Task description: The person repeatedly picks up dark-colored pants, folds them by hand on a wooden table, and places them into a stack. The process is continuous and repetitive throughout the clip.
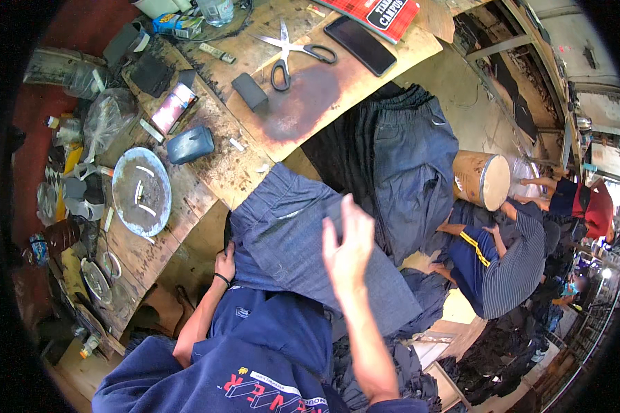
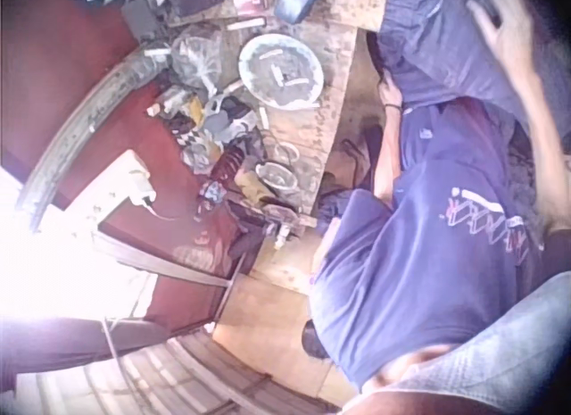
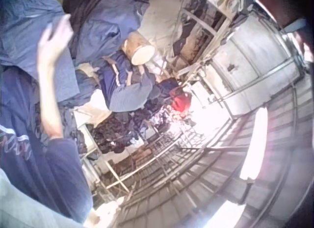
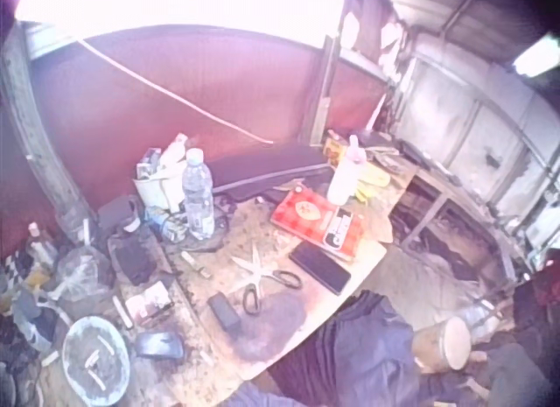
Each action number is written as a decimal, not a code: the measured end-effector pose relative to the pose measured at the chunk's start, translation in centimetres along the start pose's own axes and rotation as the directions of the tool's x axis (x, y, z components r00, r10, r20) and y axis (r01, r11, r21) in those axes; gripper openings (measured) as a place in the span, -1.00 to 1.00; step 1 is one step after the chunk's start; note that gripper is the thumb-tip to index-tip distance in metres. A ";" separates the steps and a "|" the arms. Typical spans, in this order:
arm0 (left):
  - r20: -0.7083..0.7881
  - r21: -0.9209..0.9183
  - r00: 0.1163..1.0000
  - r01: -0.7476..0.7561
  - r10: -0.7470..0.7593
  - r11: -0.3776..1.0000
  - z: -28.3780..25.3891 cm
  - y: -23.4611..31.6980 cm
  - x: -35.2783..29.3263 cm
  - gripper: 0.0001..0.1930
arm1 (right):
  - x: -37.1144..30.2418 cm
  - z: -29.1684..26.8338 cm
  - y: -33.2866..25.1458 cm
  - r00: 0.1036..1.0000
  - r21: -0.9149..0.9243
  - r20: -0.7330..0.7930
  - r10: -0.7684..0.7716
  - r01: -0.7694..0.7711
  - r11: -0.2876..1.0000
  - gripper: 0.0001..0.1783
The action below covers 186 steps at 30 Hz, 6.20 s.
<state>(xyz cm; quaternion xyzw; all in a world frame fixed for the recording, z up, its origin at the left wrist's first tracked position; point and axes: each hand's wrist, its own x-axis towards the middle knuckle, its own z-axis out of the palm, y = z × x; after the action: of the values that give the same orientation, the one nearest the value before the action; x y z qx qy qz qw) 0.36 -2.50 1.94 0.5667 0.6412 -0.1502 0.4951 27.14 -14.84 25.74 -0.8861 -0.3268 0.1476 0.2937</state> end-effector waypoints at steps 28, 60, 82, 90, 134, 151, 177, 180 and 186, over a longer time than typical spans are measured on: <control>-0.013 0.308 0.925 -0.358 0.380 0.881 -0.5 -6.3 6.1 -0.43 | -7.3 1.6 -1.4 0.979 0.109 -0.086 0.184 -0.174 0.979 -0.47; 0.927 -0.363 -0.371 -0.926 0.064 -0.107 26.9 39.0 -13.1 -0.40 | -11.5 -2.7 3.2 0.748 0.318 -0.325 0.578 -0.490 0.812 -0.28; 0.938 -0.259 -0.314 -0.915 0.143 -0.311 28.0 39.3 -13.2 -0.42 | -13.9 -2.4 4.6 0.691 0.297 -0.346 0.634 -0.561 0.773 -0.38; 0.961 -0.230 -0.263 -0.934 0.089 -0.275 27.8 39.7 -13.2 -0.41 | -15.3 -2.5 3.8 0.587 0.289 -0.318 0.744 -0.688 0.666 -0.47; 0.483 0.328 -0.197 -0.863 0.853 -0.385 5.8 38.2 -13.8 -0.80 | -22.7 -18.9 29.2 0.615 0.351 0.315 0.723 -0.783 0.513 -0.46; 0.489 0.741 0.448 -0.666 0.748 -0.085 1.7 19.9 -22.9 -0.62 | -46.7 -15.0 28.8 0.181 0.431 -0.671 0.719 -0.694 0.577 -0.74; 0.335 0.514 0.317 -0.851 0.888 0.110 19.0 53.5 -12.0 -0.31 | -21.1 -16.9 43.6 0.493 0.310 -0.455 0.741 -0.693 0.651 -0.38; 0.454 0.340 0.110 -0.939 0.884 -0.058 14.3 42.3 -15.4 -0.30 | -26.7 -1.3 37.8 0.300 0.522 -0.260 0.918 -0.756 0.395 -0.59; 0.498 0.624 0.086 -0.727 0.863 -0.288 13.8 25.2 -19.3 -0.25 | -38.6 20.9 26.4 -0.129 0.038 0.679 0.723 -0.977 -0.210 -0.32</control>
<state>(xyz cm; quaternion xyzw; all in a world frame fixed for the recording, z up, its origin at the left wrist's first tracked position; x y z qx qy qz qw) 26.30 -16.15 20.42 0.9950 -0.0288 0.0062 0.0951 2.03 -47.88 -4.24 -0.6400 0.4252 0.5858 0.2578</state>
